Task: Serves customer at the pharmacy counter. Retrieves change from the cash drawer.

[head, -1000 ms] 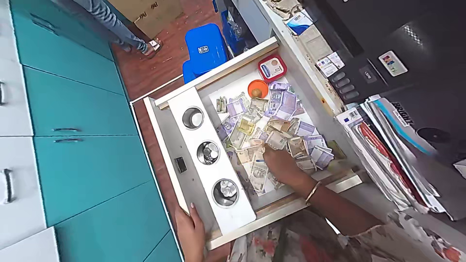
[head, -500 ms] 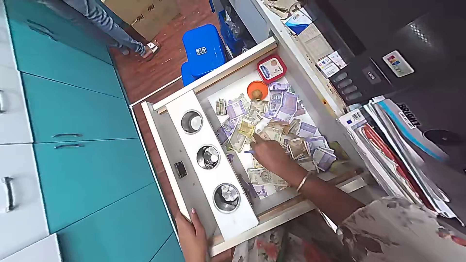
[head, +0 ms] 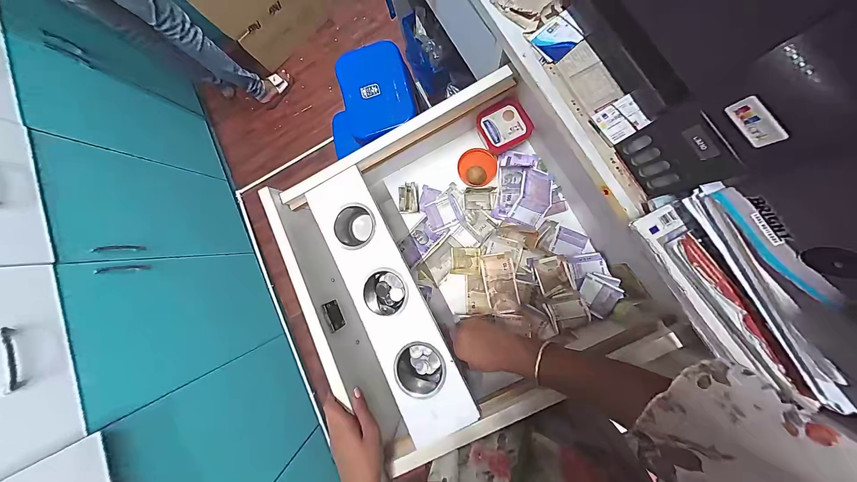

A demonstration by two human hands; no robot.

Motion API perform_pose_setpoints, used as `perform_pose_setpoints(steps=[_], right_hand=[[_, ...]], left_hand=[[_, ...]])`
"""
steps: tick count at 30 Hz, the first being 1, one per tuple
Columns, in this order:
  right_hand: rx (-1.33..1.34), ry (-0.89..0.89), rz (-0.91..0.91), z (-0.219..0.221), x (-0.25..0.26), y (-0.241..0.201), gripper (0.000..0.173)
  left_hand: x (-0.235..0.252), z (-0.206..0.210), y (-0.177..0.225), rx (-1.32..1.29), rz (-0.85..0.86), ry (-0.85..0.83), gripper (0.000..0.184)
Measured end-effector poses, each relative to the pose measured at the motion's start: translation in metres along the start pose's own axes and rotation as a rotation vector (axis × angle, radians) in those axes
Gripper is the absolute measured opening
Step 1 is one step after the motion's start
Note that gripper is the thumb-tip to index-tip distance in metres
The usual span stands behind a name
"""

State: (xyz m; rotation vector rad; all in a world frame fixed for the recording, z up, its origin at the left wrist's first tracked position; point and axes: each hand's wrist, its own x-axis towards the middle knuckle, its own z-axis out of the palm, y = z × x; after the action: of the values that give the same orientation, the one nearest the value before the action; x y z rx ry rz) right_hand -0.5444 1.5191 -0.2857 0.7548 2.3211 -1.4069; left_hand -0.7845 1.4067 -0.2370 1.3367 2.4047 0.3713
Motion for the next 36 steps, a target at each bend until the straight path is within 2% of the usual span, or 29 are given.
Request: perform_pose_setpoints(steps=[3,6,9,11,13,14,16,17,19,20,21,23,26,28,31,34,36], right_hand=[[-0.001,-0.152,0.053,0.017,0.015,-0.006,0.022],[0.035,-0.162,0.185,0.015,0.028,-0.009,0.025],[0.160,0.035,0.383,-0.012,0.030,-0.014,0.030],[0.113,0.144,0.449,-0.029,0.025,-0.009,0.043],[0.084,0.135,0.479,-0.043,0.010,0.002,0.059],[0.111,0.127,0.468,-0.050,-0.004,0.007,0.060],[0.237,0.232,0.450,-0.068,-0.041,0.017,0.051],[0.293,0.365,0.503,-0.079,-0.059,0.024,0.044],[0.271,0.782,0.682,-0.091,-0.075,0.060,0.035],[0.225,0.910,0.783,-0.095,-0.075,0.085,0.041],[0.187,0.928,0.890,-0.097,-0.072,0.110,0.047],[0.173,0.801,0.954,-0.096,-0.062,0.133,0.051],[0.224,0.631,0.865,-0.097,-0.059,0.105,0.042],[0.268,0.768,0.873,-0.102,-0.067,0.098,0.034],[0.193,1.021,1.021,-0.117,-0.072,0.134,0.027],[0.083,0.928,1.125,-0.130,-0.063,0.166,0.030],[0.033,0.857,1.155,-0.134,-0.056,0.167,0.022]], left_hand=[[-0.001,0.000,-0.001,0.006,-0.009,-0.004,0.055],[-0.001,0.001,-0.002,0.008,-0.006,-0.003,0.056],[0.000,0.001,-0.002,-0.004,-0.008,0.005,0.055],[-0.001,0.000,0.000,-0.005,-0.002,0.012,0.054],[-0.001,0.001,0.000,-0.017,0.008,0.019,0.054],[-0.001,0.001,-0.001,-0.026,0.012,0.019,0.054],[-0.001,0.001,-0.003,-0.033,0.014,0.019,0.054],[0.000,0.002,-0.004,-0.031,0.011,0.019,0.054],[-0.001,0.002,-0.005,-0.024,0.007,0.023,0.054],[-0.001,0.003,-0.006,-0.021,0.008,0.026,0.055],[-0.001,0.003,-0.006,-0.021,0.003,0.026,0.055],[-0.001,0.002,-0.005,-0.026,-0.007,0.015,0.055],[-0.002,0.001,-0.005,-0.048,-0.014,0.002,0.056],[-0.002,0.003,-0.006,-0.046,-0.004,0.012,0.057],[-0.001,0.002,-0.006,-0.033,0.014,0.023,0.057],[0.000,0.002,-0.004,-0.042,0.017,0.020,0.056],[-0.001,0.003,-0.005,-0.050,0.001,0.020,0.057]])
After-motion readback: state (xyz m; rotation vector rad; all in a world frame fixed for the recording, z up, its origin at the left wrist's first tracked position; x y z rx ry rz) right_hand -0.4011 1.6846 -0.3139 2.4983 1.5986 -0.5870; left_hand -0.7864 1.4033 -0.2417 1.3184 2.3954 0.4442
